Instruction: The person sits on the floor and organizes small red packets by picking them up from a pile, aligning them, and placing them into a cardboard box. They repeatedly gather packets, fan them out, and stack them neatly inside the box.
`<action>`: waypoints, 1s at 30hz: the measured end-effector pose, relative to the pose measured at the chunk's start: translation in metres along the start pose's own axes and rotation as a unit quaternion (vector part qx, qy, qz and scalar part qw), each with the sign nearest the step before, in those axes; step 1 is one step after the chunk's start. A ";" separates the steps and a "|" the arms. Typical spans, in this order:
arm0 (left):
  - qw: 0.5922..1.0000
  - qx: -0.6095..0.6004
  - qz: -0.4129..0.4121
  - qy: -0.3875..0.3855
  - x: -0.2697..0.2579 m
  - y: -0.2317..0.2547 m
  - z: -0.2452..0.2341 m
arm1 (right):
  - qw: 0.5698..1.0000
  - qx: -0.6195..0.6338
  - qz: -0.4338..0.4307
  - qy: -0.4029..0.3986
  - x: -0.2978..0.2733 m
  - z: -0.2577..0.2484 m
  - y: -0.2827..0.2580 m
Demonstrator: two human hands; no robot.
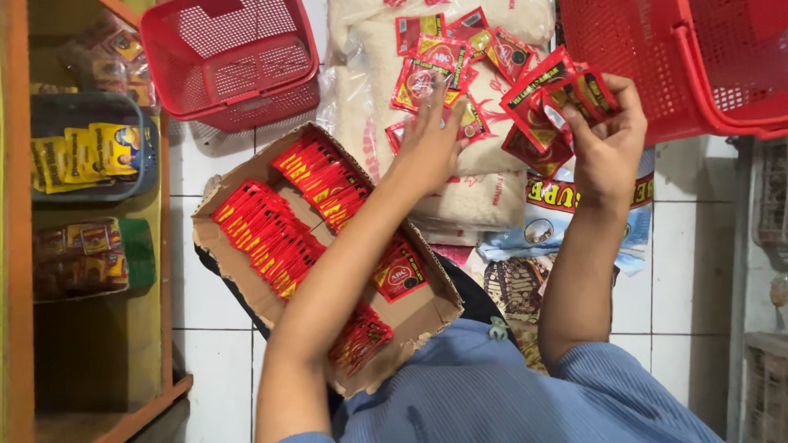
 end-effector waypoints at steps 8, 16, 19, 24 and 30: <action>0.494 -0.852 -0.092 -0.149 -0.118 0.024 -0.053 | 0.985 0.134 0.099 -0.050 -0.056 0.114 -0.049; 0.480 -0.865 -0.131 0.071 -0.245 -0.003 -0.084 | 0.976 -0.027 0.013 -0.215 -0.126 0.208 -0.057; 0.455 -0.869 -0.141 0.132 -0.266 -0.014 -0.067 | 0.955 -0.148 -0.050 -0.252 -0.140 0.220 -0.058; 0.480 -0.847 -0.123 0.192 -0.282 -0.039 -0.045 | 0.956 -0.133 0.090 -0.247 -0.152 0.213 -0.029; 0.458 -0.845 -0.137 0.240 -0.293 -0.061 -0.032 | 0.961 -0.164 0.035 -0.219 -0.142 0.201 -0.039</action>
Point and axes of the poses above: each hand's wrist, its own x-axis towards the middle knuckle, its own z-axis out of the palm, y = z × x, the point moved 7 cm from there along x, towards the middle knuckle, and after that the axes turned 7 degrees about -z, right-handed, at the moved point
